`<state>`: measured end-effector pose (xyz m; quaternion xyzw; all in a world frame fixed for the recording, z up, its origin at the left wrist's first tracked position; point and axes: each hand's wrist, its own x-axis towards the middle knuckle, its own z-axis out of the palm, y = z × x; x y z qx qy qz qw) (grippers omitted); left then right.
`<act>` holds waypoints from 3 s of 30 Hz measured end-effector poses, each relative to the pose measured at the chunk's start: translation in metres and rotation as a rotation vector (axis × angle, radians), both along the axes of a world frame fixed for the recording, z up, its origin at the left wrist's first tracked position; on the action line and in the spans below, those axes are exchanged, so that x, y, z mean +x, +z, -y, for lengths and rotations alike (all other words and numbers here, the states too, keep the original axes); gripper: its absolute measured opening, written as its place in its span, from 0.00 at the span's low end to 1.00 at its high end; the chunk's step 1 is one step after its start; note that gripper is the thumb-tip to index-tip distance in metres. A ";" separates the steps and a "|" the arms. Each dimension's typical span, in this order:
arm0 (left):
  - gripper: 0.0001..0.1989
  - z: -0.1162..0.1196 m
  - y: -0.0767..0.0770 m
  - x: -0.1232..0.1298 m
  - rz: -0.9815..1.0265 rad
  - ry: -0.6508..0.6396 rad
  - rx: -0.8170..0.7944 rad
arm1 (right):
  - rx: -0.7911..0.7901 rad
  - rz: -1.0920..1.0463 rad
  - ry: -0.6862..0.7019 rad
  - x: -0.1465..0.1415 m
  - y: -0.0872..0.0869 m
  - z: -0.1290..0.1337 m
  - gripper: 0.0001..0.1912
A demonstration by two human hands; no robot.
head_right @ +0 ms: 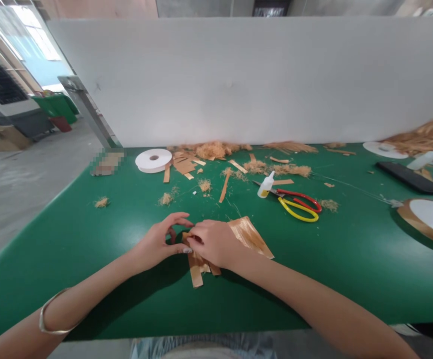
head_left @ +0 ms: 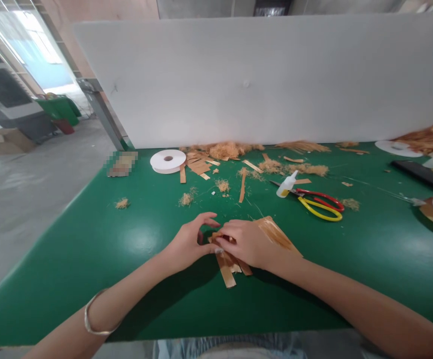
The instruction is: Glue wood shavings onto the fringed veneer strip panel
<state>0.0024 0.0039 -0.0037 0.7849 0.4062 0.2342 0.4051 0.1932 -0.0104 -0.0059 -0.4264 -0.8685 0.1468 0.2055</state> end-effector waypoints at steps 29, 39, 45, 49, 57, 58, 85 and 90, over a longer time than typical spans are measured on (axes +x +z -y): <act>0.16 -0.003 -0.004 0.002 0.213 0.118 -0.022 | 0.043 0.113 0.284 0.021 0.016 -0.003 0.08; 0.15 -0.001 -0.010 -0.003 -0.093 -0.083 0.270 | 0.352 0.418 0.443 0.000 -0.002 0.014 0.12; 0.15 0.000 -0.008 -0.003 -0.123 -0.099 0.301 | 0.313 0.379 0.447 0.001 0.001 0.012 0.12; 0.15 0.000 -0.008 -0.003 -0.117 -0.101 0.309 | 0.256 0.351 0.421 0.003 0.008 0.015 0.12; 0.14 0.000 -0.008 -0.003 -0.125 -0.098 0.318 | 0.356 0.439 0.407 -0.003 0.002 0.014 0.11; 0.14 0.000 -0.008 -0.003 -0.123 -0.099 0.316 | 0.364 0.435 0.400 -0.003 0.002 0.013 0.11; 0.17 0.008 0.004 0.004 0.221 -0.083 -0.250 | 0.097 0.044 0.116 0.002 0.004 0.003 0.09; 0.16 0.005 -0.007 0.008 0.242 -0.019 -0.234 | 0.084 0.013 0.070 0.003 0.001 0.001 0.08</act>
